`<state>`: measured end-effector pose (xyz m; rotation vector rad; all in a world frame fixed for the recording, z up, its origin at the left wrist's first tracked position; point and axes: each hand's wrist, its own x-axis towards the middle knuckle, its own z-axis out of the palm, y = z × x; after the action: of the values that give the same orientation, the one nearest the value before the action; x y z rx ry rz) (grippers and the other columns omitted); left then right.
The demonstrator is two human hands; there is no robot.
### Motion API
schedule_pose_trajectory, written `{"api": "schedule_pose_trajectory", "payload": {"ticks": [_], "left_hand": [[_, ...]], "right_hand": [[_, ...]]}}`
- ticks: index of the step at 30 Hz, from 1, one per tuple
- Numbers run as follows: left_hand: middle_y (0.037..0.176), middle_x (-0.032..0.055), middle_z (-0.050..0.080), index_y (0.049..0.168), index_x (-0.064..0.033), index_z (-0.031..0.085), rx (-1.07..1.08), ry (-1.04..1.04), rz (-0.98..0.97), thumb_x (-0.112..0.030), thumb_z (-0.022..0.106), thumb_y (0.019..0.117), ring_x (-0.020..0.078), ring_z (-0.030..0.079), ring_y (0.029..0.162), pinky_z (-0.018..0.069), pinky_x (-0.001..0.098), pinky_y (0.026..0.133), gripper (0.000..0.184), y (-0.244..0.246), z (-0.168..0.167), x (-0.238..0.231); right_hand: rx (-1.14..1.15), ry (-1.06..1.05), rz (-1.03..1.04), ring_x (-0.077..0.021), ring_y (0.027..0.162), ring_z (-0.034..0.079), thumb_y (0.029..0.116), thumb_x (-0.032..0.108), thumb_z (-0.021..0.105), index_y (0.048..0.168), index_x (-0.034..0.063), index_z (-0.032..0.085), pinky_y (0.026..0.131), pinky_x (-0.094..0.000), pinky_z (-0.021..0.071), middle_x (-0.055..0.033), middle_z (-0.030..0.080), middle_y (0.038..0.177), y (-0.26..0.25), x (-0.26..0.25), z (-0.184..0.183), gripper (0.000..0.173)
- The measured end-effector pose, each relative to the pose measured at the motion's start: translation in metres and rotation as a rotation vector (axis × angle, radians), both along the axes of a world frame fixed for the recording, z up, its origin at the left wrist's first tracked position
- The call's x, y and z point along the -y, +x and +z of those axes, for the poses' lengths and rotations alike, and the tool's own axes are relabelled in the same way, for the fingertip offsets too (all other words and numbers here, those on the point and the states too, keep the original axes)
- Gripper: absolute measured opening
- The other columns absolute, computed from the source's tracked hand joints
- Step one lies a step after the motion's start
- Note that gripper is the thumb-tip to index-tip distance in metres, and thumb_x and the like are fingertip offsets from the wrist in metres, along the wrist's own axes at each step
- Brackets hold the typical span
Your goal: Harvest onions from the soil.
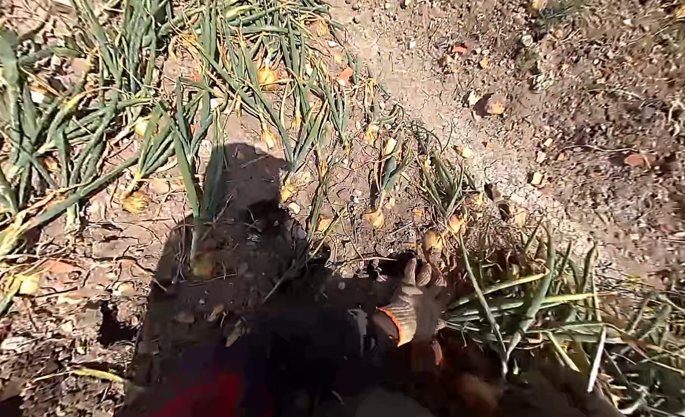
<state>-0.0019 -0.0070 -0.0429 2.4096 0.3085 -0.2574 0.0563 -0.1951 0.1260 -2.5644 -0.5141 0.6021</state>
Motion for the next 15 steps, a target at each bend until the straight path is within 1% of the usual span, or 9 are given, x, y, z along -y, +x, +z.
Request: {"api": "schedule_pose_trajectory", "payload": {"ticks": [1, 2, 3, 4, 7, 10, 12, 13, 15], "left_hand": [[0.16, 0.0129, 0.042, 0.151, -0.0182, 0.05, 0.032, 0.044, 0.006, -0.039, 0.069, 0.0924, 0.0438, 0.032, 0.149, 0.0202, 0.0746, 0.117, 0.065, 0.001, -0.013, 0.003], [0.161, 0.0136, 0.04, 0.15, -0.0182, 0.052, 0.043, 0.067, 0.01, -0.038, 0.074, 0.0868, 0.0457, 0.026, 0.151, 0.0131, 0.0769, 0.118, 0.07, 0.002, -0.021, 0.004], [0.162, 0.0118, 0.04, 0.149, -0.0193, 0.054, 0.042, 0.048, 0.034, -0.04, 0.077, 0.0829, 0.0441, 0.024, 0.152, 0.0118, 0.0758, 0.119, 0.073, -0.001, -0.024, 0.003], [0.161, 0.012, 0.041, 0.148, -0.0191, 0.055, 0.034, 0.006, 0.044, -0.043, 0.077, 0.0824, 0.0428, 0.026, 0.152, 0.0141, 0.0735, 0.12, 0.074, -0.008, -0.022, -0.002], [0.149, 0.0155, 0.053, 0.134, -0.0169, 0.065, 0.022, -0.071, 0.128, -0.049, 0.078, 0.0791, 0.0414, 0.044, 0.14, 0.0367, 0.0666, 0.112, 0.065, -0.047, -0.003, -0.029], [0.148, 0.0105, 0.056, 0.134, -0.0206, 0.066, 0.111, 0.041, 0.36, -0.048, 0.069, 0.0892, 0.0343, 0.049, 0.139, 0.0426, 0.0597, 0.11, 0.052, -0.084, 0.0, -0.063], [0.149, 0.0116, 0.055, 0.14, -0.0195, 0.063, 0.157, 0.169, 0.585, -0.053, 0.062, 0.0947, 0.0349, 0.049, 0.139, 0.0425, 0.0598, 0.111, 0.056, -0.092, -0.011, -0.088], [0.153, 0.0154, 0.051, 0.145, -0.0178, 0.059, 0.142, 0.195, 0.672, -0.056, 0.058, 0.0971, 0.0397, 0.049, 0.139, 0.0422, 0.0639, 0.109, 0.061, -0.091, -0.016, -0.1], [0.156, 0.0241, 0.043, 0.155, -0.0152, 0.044, 0.038, 0.169, 0.743, -0.063, 0.051, 0.0993, 0.0525, 0.048, 0.133, 0.0458, 0.0722, 0.093, 0.074, -0.081, -0.015, -0.126]], "right_hand": [[-0.005, 0.027, 0.034, -0.0193, 0.08, 0.07, 0.1015, 0.025, 0.061, 0.125, 0.0017, 0.066, 0.072, -0.0428, 0.061, -0.0129, 0.072, 0.105, 0.003, -0.01, -0.001, 0.033], [0.01, 0.052, 0.061, -0.0178, 0.077, 0.069, 0.1018, 0.026, 0.06, 0.126, 0.0056, 0.068, 0.07, -0.0424, 0.0606, -0.0104, 0.073, 0.103, 0.006, -0.025, -0.002, 0.033], [0.055, 0.076, 0.087, -0.0166, 0.073, 0.069, 0.1016, 0.029, 0.061, 0.124, 0.009, 0.069, 0.066, -0.0419, 0.0604, -0.0078, 0.073, 0.098, 0.01, -0.041, -0.007, 0.031], [0.087, 0.094, 0.102, -0.0172, 0.069, 0.068, 0.1013, 0.031, 0.06, 0.123, 0.0116, 0.07, 0.062, -0.0431, 0.0593, -0.0064, 0.072, 0.092, 0.017, -0.06, -0.014, 0.03], [0.068, 0.089, 0.131, -0.0244, 0.063, 0.064, 0.1039, 0.03, 0.058, 0.119, 0.0126, 0.071, 0.06, -0.0506, 0.0552, -0.0091, 0.069, 0.079, 0.048, -0.119, -0.043, 0.027], [0.002, 0.021, 0.186, -0.0328, 0.065, 0.063, 0.1061, 0.043, 0.051, 0.107, 0.0051, 0.068, 0.06, -0.0582, 0.0528, -0.0157, 0.064, 0.077, 0.077, -0.164, -0.081, 0.041], [-0.064, -0.023, 0.229, -0.0375, 0.076, 0.066, 0.1051, 0.052, 0.047, 0.108, 0.0052, 0.067, 0.066, -0.0626, 0.0545, -0.0196, 0.067, 0.087, 0.088, -0.182, -0.112, 0.051], [-0.085, -0.026, 0.239, -0.0394, 0.083, 0.068, 0.1049, 0.048, 0.05, 0.111, 0.0061, 0.069, 0.071, -0.0647, 0.0552, -0.0209, 0.069, 0.095, 0.09, -0.189, -0.125, 0.046], [-0.037, -0.016, 0.211, -0.0457, 0.093, 0.067, 0.1058, 0.037, 0.053, 0.116, 0.0045, 0.067, 0.078, -0.069, 0.0531, -0.0259, 0.068, 0.105, 0.086, -0.201, -0.144, 0.037]]}}
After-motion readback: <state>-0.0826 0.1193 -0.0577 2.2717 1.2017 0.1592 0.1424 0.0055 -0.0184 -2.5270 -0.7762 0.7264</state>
